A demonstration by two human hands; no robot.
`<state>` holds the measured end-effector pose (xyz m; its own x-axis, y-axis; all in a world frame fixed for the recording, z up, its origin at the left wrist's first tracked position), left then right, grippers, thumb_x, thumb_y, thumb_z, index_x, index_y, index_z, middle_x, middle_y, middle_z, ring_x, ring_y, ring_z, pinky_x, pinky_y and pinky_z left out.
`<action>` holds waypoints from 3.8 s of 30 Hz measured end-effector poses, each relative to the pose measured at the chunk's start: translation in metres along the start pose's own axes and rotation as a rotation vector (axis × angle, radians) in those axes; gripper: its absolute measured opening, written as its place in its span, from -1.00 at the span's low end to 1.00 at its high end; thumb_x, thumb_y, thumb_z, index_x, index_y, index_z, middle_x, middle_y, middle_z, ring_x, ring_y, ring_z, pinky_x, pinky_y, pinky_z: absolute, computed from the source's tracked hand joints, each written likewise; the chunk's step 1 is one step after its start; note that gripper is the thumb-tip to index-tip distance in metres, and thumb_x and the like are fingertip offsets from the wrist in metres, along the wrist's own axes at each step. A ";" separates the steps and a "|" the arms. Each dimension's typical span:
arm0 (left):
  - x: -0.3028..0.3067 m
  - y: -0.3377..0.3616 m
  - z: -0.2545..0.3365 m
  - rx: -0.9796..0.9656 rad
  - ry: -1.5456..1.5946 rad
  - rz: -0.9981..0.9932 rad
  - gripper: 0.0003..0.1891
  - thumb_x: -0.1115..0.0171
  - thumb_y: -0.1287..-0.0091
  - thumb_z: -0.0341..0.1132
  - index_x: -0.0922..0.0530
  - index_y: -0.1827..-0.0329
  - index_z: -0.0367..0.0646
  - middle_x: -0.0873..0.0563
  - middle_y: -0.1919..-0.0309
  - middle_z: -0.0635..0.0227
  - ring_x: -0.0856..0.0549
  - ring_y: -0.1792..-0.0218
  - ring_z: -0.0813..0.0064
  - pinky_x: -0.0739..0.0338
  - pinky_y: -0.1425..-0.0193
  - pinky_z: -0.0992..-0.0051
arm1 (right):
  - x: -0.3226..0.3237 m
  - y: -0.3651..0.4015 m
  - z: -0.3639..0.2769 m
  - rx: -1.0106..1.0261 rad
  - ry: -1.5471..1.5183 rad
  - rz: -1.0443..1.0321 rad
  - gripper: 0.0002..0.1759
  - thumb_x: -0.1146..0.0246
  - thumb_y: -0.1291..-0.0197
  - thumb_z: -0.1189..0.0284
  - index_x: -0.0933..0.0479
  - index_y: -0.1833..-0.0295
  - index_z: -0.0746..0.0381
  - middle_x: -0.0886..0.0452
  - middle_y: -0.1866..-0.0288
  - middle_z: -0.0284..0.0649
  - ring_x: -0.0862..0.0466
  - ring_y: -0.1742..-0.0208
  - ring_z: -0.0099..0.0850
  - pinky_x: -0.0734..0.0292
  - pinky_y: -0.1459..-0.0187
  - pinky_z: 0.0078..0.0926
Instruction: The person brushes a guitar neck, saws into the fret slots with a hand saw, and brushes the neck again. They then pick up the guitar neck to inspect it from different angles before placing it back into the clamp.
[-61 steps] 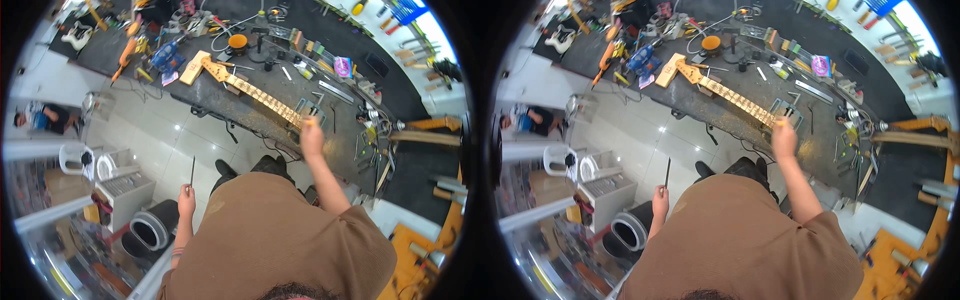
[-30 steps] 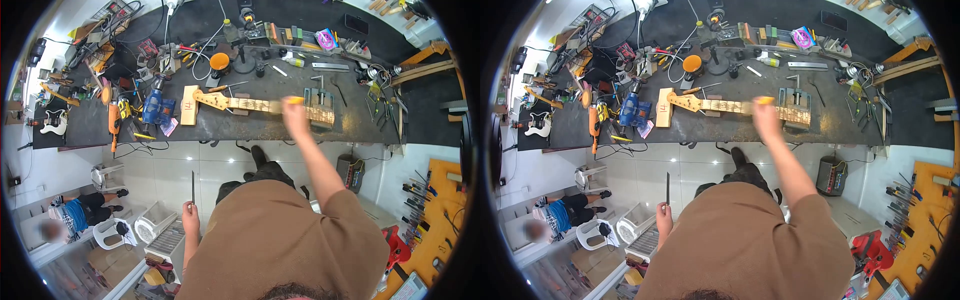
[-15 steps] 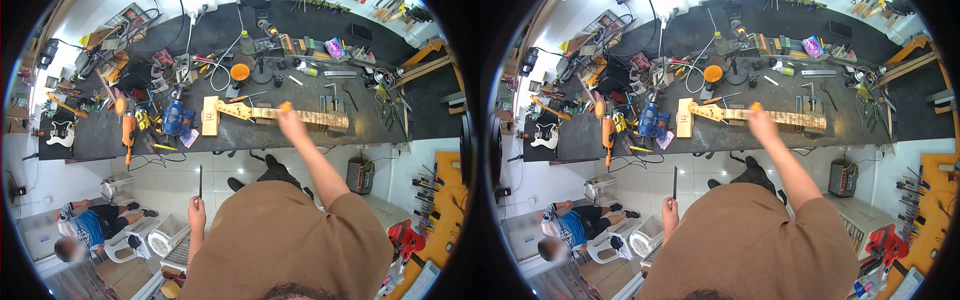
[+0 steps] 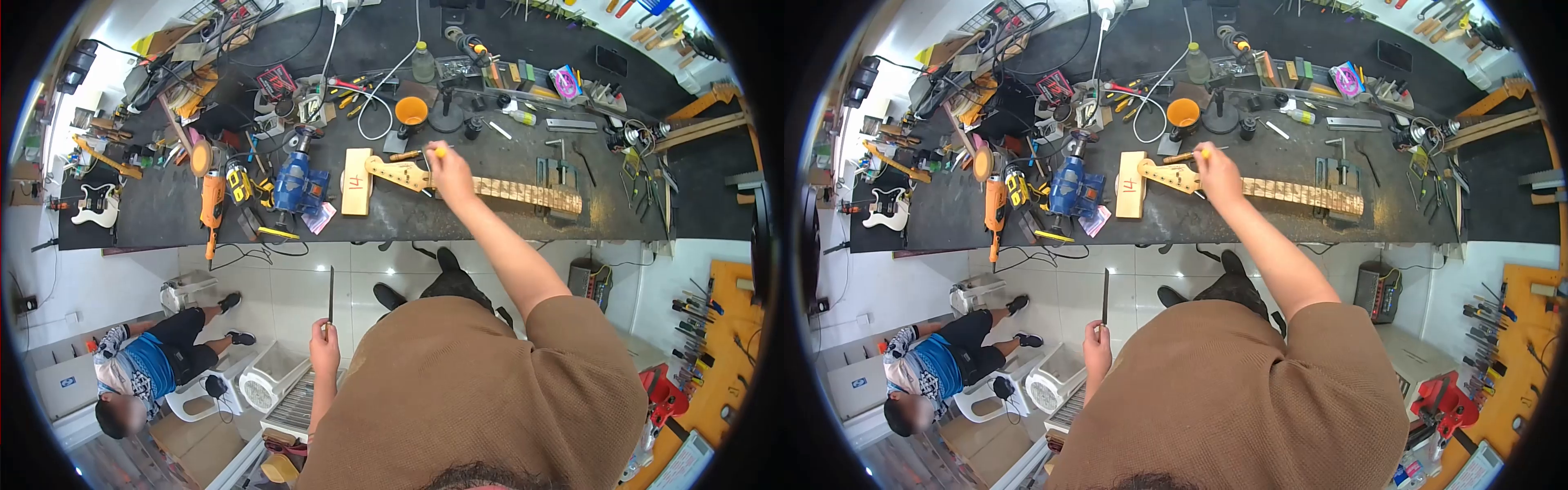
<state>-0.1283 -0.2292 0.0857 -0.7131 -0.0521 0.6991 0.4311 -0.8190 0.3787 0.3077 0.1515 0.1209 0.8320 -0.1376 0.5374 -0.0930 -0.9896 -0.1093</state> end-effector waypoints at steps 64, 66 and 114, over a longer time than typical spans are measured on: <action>-0.071 -0.005 0.163 -0.176 -0.306 -0.058 -0.64 -0.37 -0.60 -0.02 -0.70 -0.34 0.09 -0.91 0.05 -0.05 -0.88 -0.03 -0.18 -0.76 -0.15 -0.02 | 0.389 0.160 0.379 -0.209 0.570 -0.443 -0.87 -0.28 -0.47 0.55 -0.73 0.00 0.22 -0.85 0.19 -0.12 -0.84 0.09 -0.16 -0.71 0.01 -0.17; -0.070 0.004 0.150 -0.130 -0.208 -0.017 -0.64 -0.36 -0.60 0.00 -0.70 -0.34 0.11 -0.91 0.05 -0.05 -0.88 -0.03 -0.18 -0.76 -0.16 -0.03 | 0.356 0.217 0.352 -0.564 0.282 -0.878 -0.95 -0.36 -0.29 0.55 -0.73 0.21 0.22 -0.81 0.34 -0.30 -0.73 0.33 -0.39 -0.67 0.21 -0.28; 0.030 0.044 0.088 -0.428 0.196 -0.064 -0.66 -0.27 -0.72 -0.05 -0.66 -0.28 -0.12 -0.82 -0.03 0.12 -0.78 -0.06 0.08 -0.64 -0.17 0.15 | 0.162 0.303 0.214 -0.632 0.097 -0.299 -0.66 -0.19 -0.76 0.23 -0.49 -0.29 0.31 -0.76 0.06 -0.11 -0.83 0.11 -0.28 -0.75 0.15 -0.19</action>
<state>-0.0819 -0.2167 0.1771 -0.8397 -0.0669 0.5390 0.1455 -0.9838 0.1045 0.5314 -0.1617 -0.0045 0.8218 0.1698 0.5439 -0.1926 -0.8156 0.5456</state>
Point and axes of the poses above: each hand's wrist, its own y-axis away from the middle knuckle, its own x-axis out of the back of the hand, z = x × y, the point moved 10 cm from there along -y, towards the middle knuckle
